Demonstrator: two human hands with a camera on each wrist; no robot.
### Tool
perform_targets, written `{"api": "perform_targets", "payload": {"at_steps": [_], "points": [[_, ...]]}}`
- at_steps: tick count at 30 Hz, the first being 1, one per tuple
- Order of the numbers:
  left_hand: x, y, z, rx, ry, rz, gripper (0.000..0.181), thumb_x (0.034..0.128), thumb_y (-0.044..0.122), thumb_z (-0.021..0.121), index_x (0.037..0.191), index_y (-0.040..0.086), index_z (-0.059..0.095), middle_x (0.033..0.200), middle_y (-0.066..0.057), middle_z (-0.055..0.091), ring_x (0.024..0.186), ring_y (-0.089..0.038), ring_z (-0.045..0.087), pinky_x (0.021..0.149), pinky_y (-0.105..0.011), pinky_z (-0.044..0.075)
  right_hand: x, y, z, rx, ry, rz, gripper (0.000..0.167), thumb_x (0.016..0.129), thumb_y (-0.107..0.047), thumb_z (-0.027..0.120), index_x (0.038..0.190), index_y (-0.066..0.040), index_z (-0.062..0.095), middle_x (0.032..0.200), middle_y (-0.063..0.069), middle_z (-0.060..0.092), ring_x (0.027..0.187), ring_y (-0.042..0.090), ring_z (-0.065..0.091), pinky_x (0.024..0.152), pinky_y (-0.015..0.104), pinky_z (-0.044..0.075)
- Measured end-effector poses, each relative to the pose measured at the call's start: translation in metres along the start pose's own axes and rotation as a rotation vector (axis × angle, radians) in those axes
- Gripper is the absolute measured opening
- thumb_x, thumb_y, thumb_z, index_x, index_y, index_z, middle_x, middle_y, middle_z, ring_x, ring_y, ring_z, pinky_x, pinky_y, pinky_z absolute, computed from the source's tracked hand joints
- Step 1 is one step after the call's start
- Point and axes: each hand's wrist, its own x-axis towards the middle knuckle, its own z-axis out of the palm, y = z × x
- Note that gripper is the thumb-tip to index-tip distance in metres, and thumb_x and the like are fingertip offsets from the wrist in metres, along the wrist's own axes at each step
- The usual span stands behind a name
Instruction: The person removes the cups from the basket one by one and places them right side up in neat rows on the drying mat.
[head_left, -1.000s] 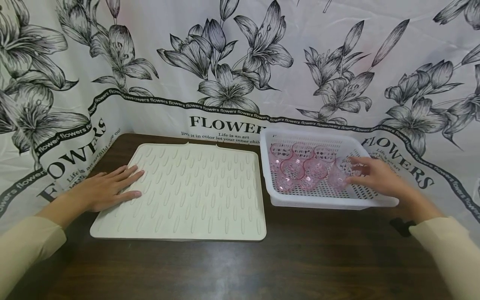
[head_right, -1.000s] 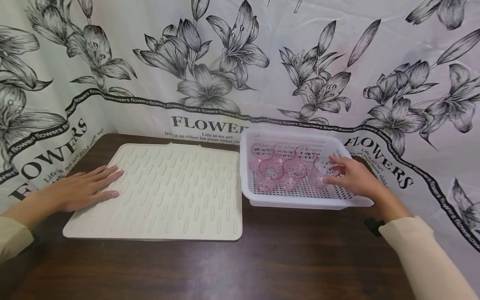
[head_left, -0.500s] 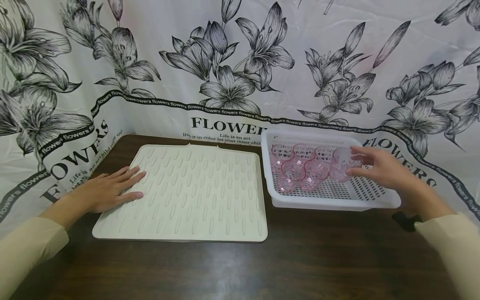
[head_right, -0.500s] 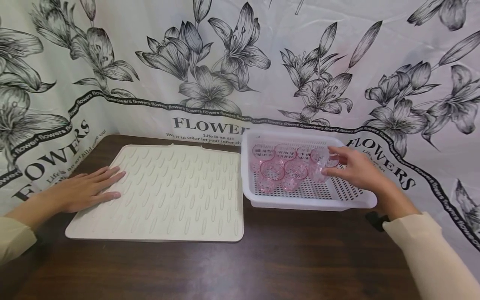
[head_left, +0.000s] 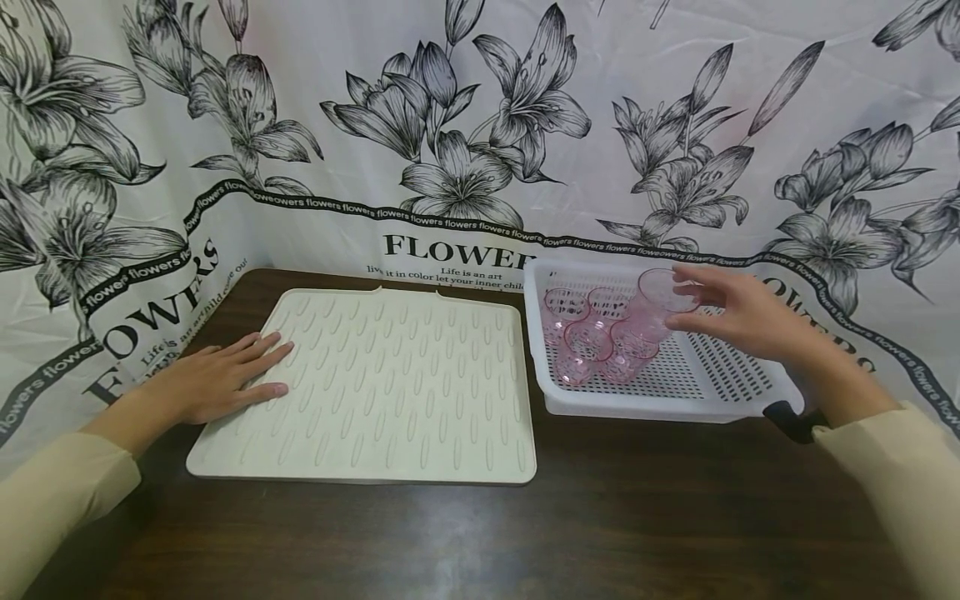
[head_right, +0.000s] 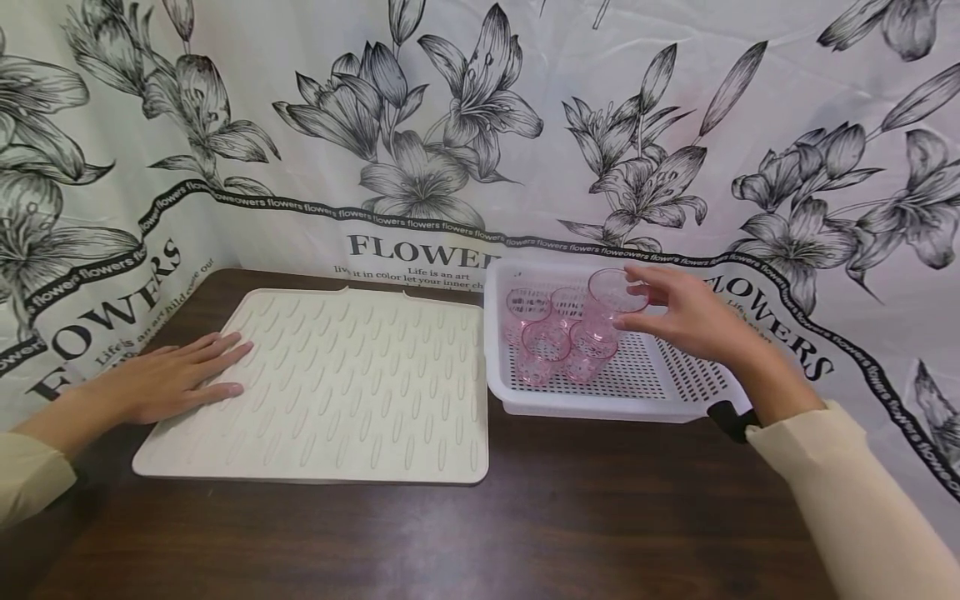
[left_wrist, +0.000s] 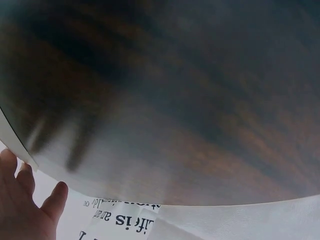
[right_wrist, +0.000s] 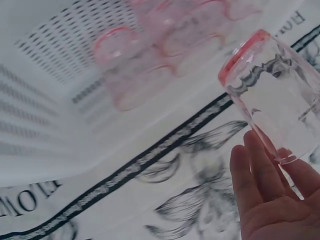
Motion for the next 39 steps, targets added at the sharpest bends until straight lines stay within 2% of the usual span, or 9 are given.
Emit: {"api": "perform_targets", "payload": {"at_steps": [6,14,29,34,39], "points": [[0.001,-0.001,0.000,0.000,-0.012,0.000,0.080,0.0983,0.066,0.040,0.157,0.012,0.030,0.160,-0.022,0.027,0.144,-0.049,0.025,0.106,-0.070,0.027,0.008,-0.025,0.005,0.023,-0.006,-0.043,0.078,0.086,-0.023,0.080,0.151,-0.005,0.041,0.141,0.024,0.053,0.124,0.045,0.054,0.099,0.063,0.042],[0.002,0.000,-0.002,0.006,-0.013,-0.005,0.081,0.0975,0.067,0.040,0.157,0.012,0.031,0.159,-0.024,0.028,0.143,-0.050,0.025,0.105,-0.071,0.027,0.023,-0.053,0.011,0.070,-0.061,-0.126,0.078,0.087,-0.024,0.080,0.151,-0.004,0.040,0.142,0.022,0.053,0.126,0.044,0.054,0.103,0.059,0.042],[0.003,0.000,-0.002,0.006,-0.016,-0.005,0.082,0.0974,0.067,0.040,0.156,0.011,0.032,0.159,-0.024,0.027,0.143,-0.050,0.025,0.104,-0.071,0.028,0.046,-0.085,0.037,0.171,-0.160,-0.235,0.078,0.090,-0.022,0.077,0.153,-0.003,0.037,0.146,0.020,0.050,0.130,0.038,0.053,0.105,0.055,0.041],[0.003,0.001,-0.003,0.004,-0.020,-0.010,0.082,0.0971,0.068,0.040,0.156,0.012,0.032,0.159,-0.024,0.027,0.143,-0.050,0.025,0.104,-0.071,0.028,0.051,-0.096,0.049,0.146,-0.192,-0.245,0.082,0.087,-0.026,0.079,0.154,-0.004,0.036,0.143,0.016,0.051,0.127,0.035,0.055,0.104,0.052,0.044],[0.003,0.000,-0.002,0.006,-0.021,-0.009,0.082,0.0970,0.068,0.040,0.157,0.012,0.032,0.159,-0.024,0.027,0.143,-0.051,0.025,0.104,-0.072,0.028,0.056,-0.109,0.062,0.104,-0.210,-0.292,0.085,0.085,-0.029,0.081,0.153,-0.004,0.036,0.144,0.014,0.051,0.124,0.032,0.058,0.100,0.049,0.047]]}}
